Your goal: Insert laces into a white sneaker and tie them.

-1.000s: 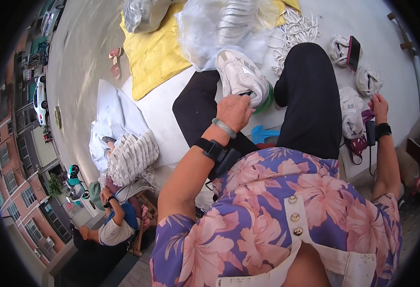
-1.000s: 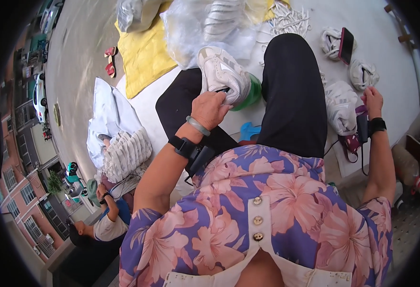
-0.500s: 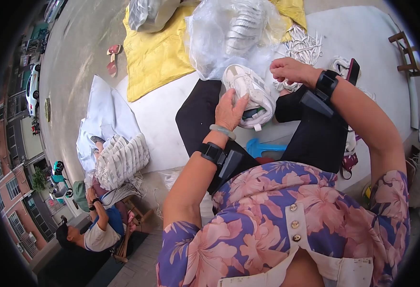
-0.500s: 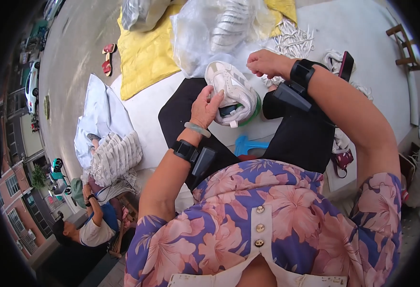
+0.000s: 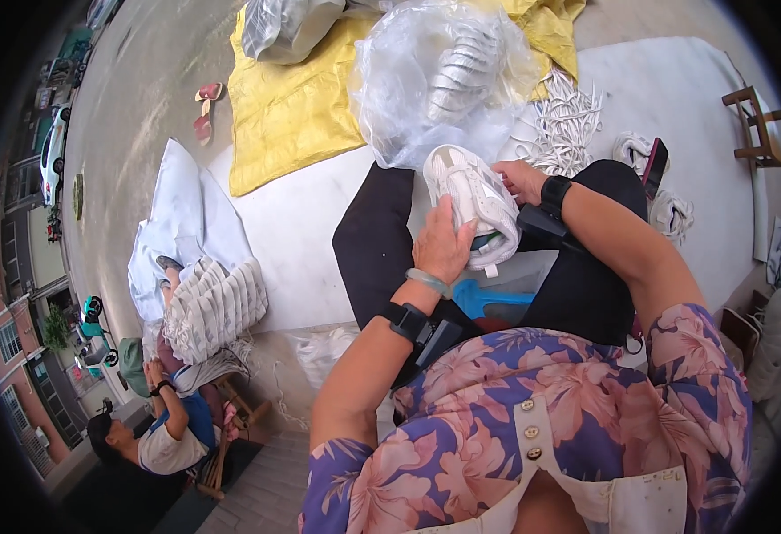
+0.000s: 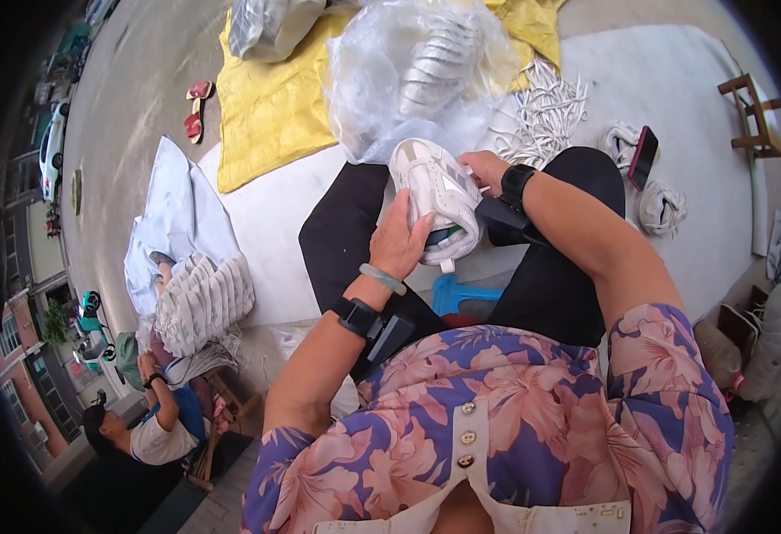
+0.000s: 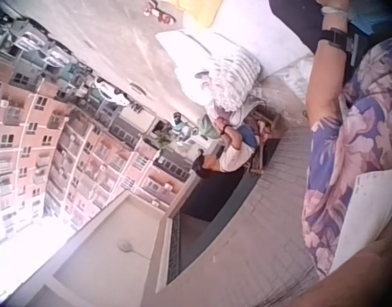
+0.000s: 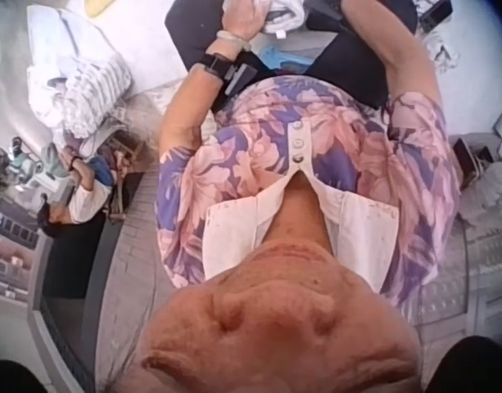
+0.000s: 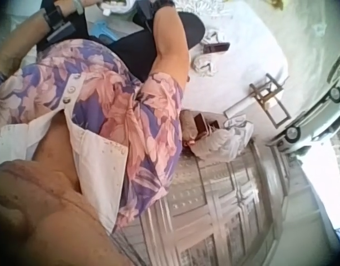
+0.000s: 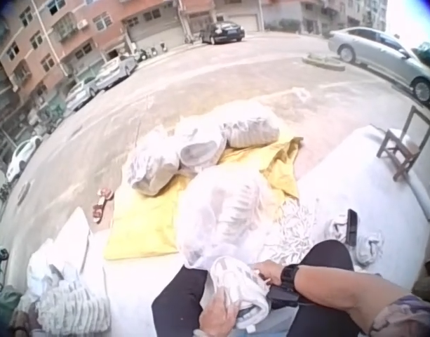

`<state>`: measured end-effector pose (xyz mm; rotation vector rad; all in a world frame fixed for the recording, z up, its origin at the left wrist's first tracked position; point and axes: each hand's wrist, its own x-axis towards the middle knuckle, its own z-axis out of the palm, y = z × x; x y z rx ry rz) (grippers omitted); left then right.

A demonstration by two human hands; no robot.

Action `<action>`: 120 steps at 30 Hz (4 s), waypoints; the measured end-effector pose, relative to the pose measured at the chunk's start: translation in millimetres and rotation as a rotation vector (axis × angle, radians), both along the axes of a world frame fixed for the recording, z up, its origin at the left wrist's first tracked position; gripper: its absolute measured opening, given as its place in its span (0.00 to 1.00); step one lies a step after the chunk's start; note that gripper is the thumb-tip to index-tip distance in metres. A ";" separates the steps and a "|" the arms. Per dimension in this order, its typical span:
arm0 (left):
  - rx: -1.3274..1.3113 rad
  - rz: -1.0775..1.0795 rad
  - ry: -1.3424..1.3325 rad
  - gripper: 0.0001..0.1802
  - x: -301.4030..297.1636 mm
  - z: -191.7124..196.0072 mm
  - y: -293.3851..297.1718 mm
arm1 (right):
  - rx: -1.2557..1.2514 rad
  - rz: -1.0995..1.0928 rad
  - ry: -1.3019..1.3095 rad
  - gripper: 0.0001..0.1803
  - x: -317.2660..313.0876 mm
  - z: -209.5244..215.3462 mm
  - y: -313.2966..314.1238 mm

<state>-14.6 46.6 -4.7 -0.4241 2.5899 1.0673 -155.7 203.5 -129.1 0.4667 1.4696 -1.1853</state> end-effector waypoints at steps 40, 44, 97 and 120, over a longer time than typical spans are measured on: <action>-0.130 -0.287 0.091 0.37 19.2 23.3 -9.4 | 0.243 0.138 0.729 0.51 45.2 74.5 -27.5; -0.169 -0.304 0.041 0.37 13.2 19.6 -5.6 | 0.317 0.352 0.771 0.50 35.4 77.8 -29.5; -0.362 -0.331 -0.139 0.36 -3.0 25.8 -4.4 | 0.338 -1.157 0.110 0.36 250.7 -126.1 436.4; -0.321 -0.290 -0.194 0.34 2.6 41.9 1.7 | 0.313 -0.939 0.092 0.67 167.0 -76.8 321.9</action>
